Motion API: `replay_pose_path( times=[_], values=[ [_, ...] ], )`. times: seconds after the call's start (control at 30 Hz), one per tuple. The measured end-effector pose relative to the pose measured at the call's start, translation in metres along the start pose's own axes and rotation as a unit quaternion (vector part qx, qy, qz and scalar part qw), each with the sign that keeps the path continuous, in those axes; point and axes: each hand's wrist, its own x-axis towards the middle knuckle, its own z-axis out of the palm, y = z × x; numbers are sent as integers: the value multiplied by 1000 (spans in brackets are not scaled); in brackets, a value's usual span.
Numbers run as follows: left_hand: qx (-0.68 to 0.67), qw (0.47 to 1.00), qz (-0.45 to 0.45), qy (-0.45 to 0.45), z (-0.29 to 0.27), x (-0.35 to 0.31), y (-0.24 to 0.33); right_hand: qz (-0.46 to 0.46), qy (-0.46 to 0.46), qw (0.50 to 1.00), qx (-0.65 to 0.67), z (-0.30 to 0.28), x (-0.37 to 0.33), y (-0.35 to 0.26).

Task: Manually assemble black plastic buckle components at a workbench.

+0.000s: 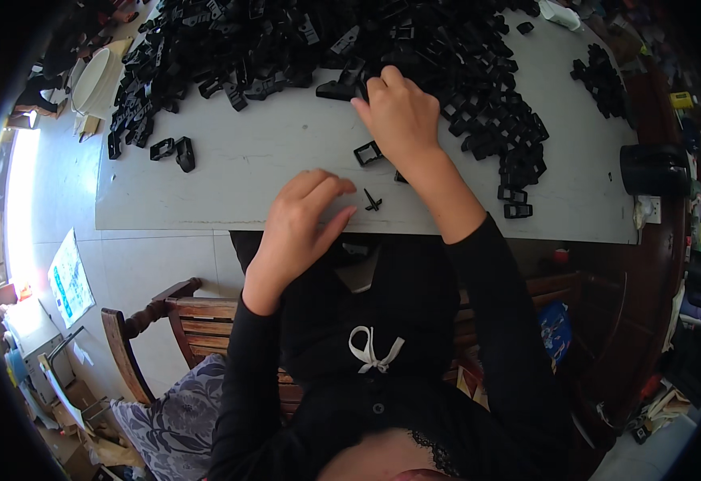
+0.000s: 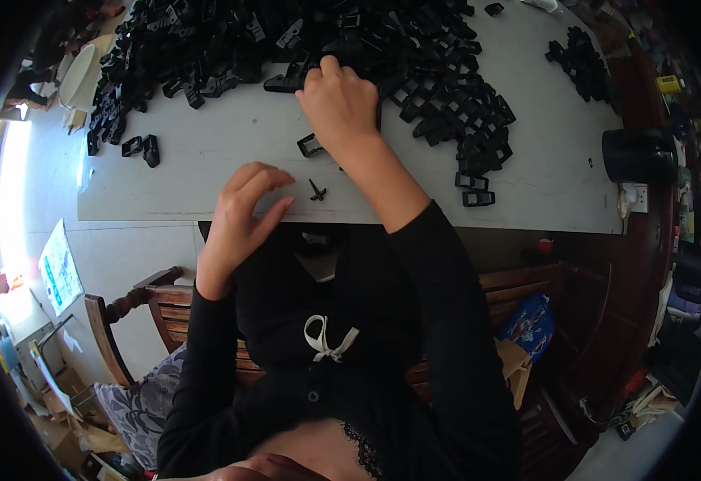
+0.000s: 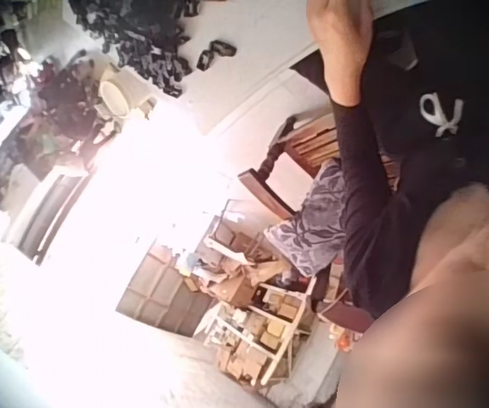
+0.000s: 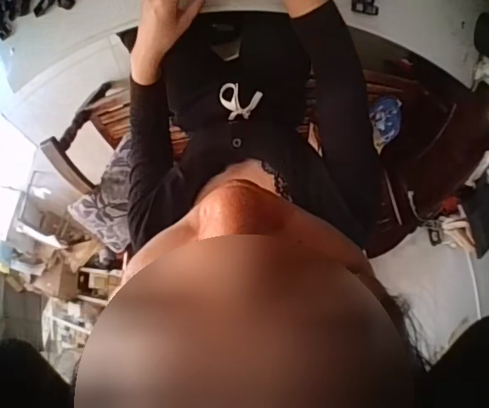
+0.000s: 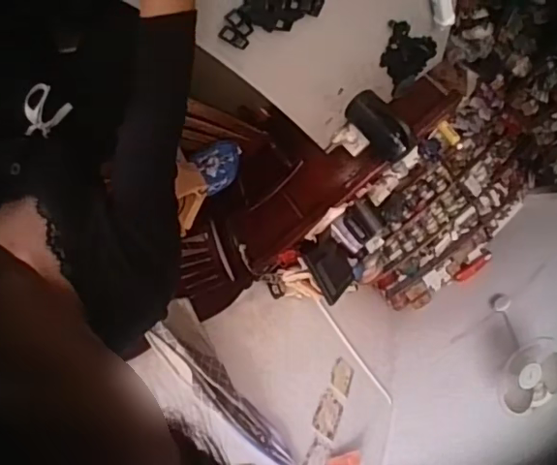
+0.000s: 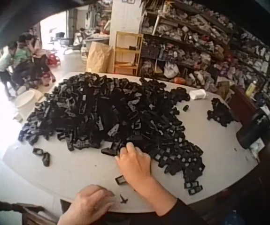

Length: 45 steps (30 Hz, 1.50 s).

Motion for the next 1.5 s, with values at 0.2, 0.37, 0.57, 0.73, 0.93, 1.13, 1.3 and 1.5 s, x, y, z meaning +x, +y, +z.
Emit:
replay_pose_path(
  times=[0.2, 0.37, 0.57, 0.73, 0.93, 1.13, 1.3, 1.5],
  values=[
    [33, 995, -53, 84, 27, 26, -1, -38, 24, 999, 1, 20, 5, -7],
    [113, 985, -86, 101, 40, 33, 1, 10, 34, 965, 258, 0, -4, 8],
    [140, 984, -110, 28, 41, 27, 4, 154, -2, 863, 481, -59, -66, 21],
    [146, 987, -58, 16, 28, 14, -3, 160, -12, 844, 513, -56, -121, 15],
    [86, 995, -43, -20, 18, 8, 4, 64, 69, 896, 434, -49, -118, -3],
    [34, 999, -33, -1, 23, 0, -2, 13, 66, 915, 398, -46, -116, -9],
    [-35, 999, -11, 2, 30, 1, -4, -72, 64, 927, 362, -25, -116, -17],
    [-85, 996, -32, 8, 31, -3, -8, -122, 79, 925, 351, -28, -111, -22]
  ],
)
